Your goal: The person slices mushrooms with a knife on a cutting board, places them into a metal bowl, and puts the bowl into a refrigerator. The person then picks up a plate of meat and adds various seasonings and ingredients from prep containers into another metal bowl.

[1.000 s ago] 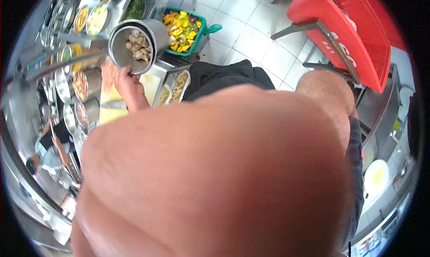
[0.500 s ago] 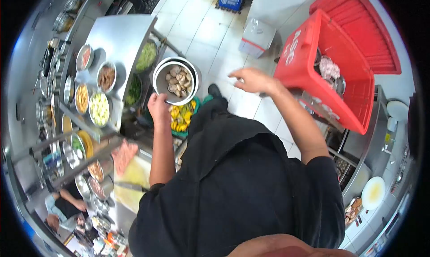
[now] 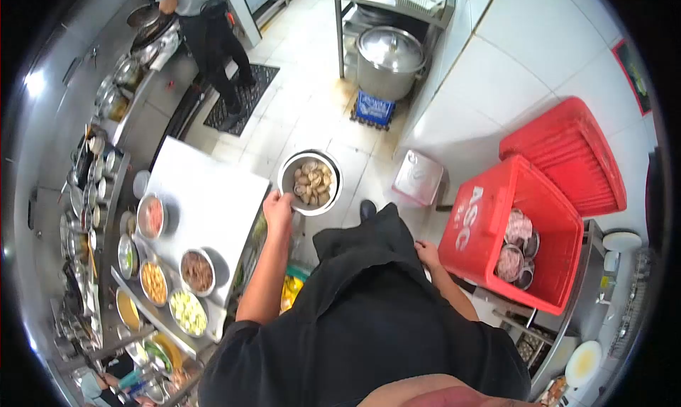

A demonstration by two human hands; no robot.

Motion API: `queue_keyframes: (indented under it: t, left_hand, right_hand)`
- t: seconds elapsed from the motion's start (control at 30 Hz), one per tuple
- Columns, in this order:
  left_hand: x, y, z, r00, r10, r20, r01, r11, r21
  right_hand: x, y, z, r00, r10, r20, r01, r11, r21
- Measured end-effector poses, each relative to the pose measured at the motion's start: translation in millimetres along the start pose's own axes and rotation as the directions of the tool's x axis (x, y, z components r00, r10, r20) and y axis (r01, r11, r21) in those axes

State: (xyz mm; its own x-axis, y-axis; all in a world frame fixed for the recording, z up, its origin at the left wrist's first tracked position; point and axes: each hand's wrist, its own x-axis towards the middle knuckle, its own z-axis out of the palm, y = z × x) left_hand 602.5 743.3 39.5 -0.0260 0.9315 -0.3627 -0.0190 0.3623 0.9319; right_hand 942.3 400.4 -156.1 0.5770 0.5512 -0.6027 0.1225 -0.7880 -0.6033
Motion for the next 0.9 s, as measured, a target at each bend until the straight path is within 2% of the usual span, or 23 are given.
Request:
queue_keyframes:
  t: [0.03,0.07,0.17,0.2,0.3,0.37,0.43,0.47,0.53,0.57,0.6,0.67,0.7,0.77,0.8,0.83,0.87,0.9]
  left_hand:
    - [18.7,4.0,7.4,1.0,0.007,0.0,-0.007,1.0,-0.01]
    - [36.1,6.2,17.4,1.0,0.004,-0.007,-0.004,1.0,-0.016]
    - [91.0,14.8,38.8,0.997,-0.023,-0.069,0.019,0.998,-0.059]
    - [110.3,17.3,45.2,0.995,-0.046,-0.084,0.037,0.993,-0.114]
    - [151.5,45.8,59.5,0.974,-0.113,-0.197,0.092,0.989,-0.114]
    - [169.5,77.0,73.7,0.961,-0.095,-0.261,0.064,0.99,-0.123]
    - [192.8,94.4,70.9,0.937,-0.11,-0.33,0.077,0.991,-0.111]
    - [204.0,102.1,68.9,0.927,-0.108,-0.359,0.066,0.99,-0.128]
    - [225.4,110.8,77.3,0.91,-0.118,-0.398,0.05,0.983,-0.177]
    - [237.2,114.5,85.1,0.904,-0.121,-0.41,0.042,0.979,-0.198]
    - [246.5,124.0,92.4,0.895,-0.138,-0.424,0.051,0.976,-0.211]
    - [276.9,123.2,98.3,0.885,-0.174,-0.433,0.093,0.975,-0.201]
    - [295.3,126.2,101.0,0.881,-0.192,-0.433,0.118,0.974,-0.192]
    - [336.0,137.9,114.7,0.882,-0.214,-0.419,0.162,0.974,-0.157]
    - [369.6,120.3,109.8,0.898,-0.209,-0.387,0.175,0.977,-0.123]
    - [390.8,134.7,116.5,0.912,-0.21,-0.353,0.189,0.978,-0.092]
    - [410.1,143.2,130.3,0.913,-0.164,-0.373,0.114,0.982,-0.152]
    - [433.6,145.5,134.3,0.927,-0.157,-0.341,0.123,0.985,-0.118]
  right_hand:
    - [20.6,-17.1,-1.9,0.999,0.03,0.01,-0.031,0.999,0.041]
    - [41.9,-31.5,-6.3,0.995,-0.096,-0.014,0.092,0.981,-0.171]
    - [134.0,-53.0,-4.5,0.975,-0.222,-0.027,0.206,0.94,-0.272]
    - [152.2,-86.3,-12.0,0.987,-0.162,-0.018,0.156,0.971,-0.183]
    - [227.8,-165.5,-28.5,0.986,0.037,0.16,-0.013,0.99,-0.144]
    - [296.0,-214.7,-32.3,0.965,-0.19,0.178,0.241,0.913,-0.33]
    - [338.6,-283.6,-29.6,0.871,-0.419,0.258,0.492,0.751,-0.441]
    - [366.4,-322.7,-22.2,0.827,-0.454,0.331,0.562,0.687,-0.461]
    - [376.1,-437.9,-15.3,0.756,-0.525,0.392,0.651,0.664,-0.367]
    - [384.9,-483.9,-2.8,0.616,-0.674,0.408,0.783,0.583,-0.219]
    - [385.0,-543.8,5.3,0.512,-0.69,0.512,0.852,0.482,-0.202]
    - [344.9,-655.3,13.5,0.359,-0.708,0.609,0.902,0.43,-0.033]
    - [331.3,-694.9,19.2,0.279,-0.691,0.667,0.919,0.393,0.022]
    - [327.4,-744.2,43.4,0.062,-0.73,0.681,0.963,0.223,0.151]
    - [332.8,-760.8,56.9,0.022,-0.736,0.676,0.969,0.183,0.167]
    - [335.5,-774.0,67.4,-0.016,-0.738,0.675,0.973,0.145,0.181]
    - [340.5,-785.6,73.9,0.031,-0.705,0.708,0.985,0.14,0.097]
    - [351.5,-795.0,79.4,0.083,-0.668,0.739,0.986,0.164,0.037]
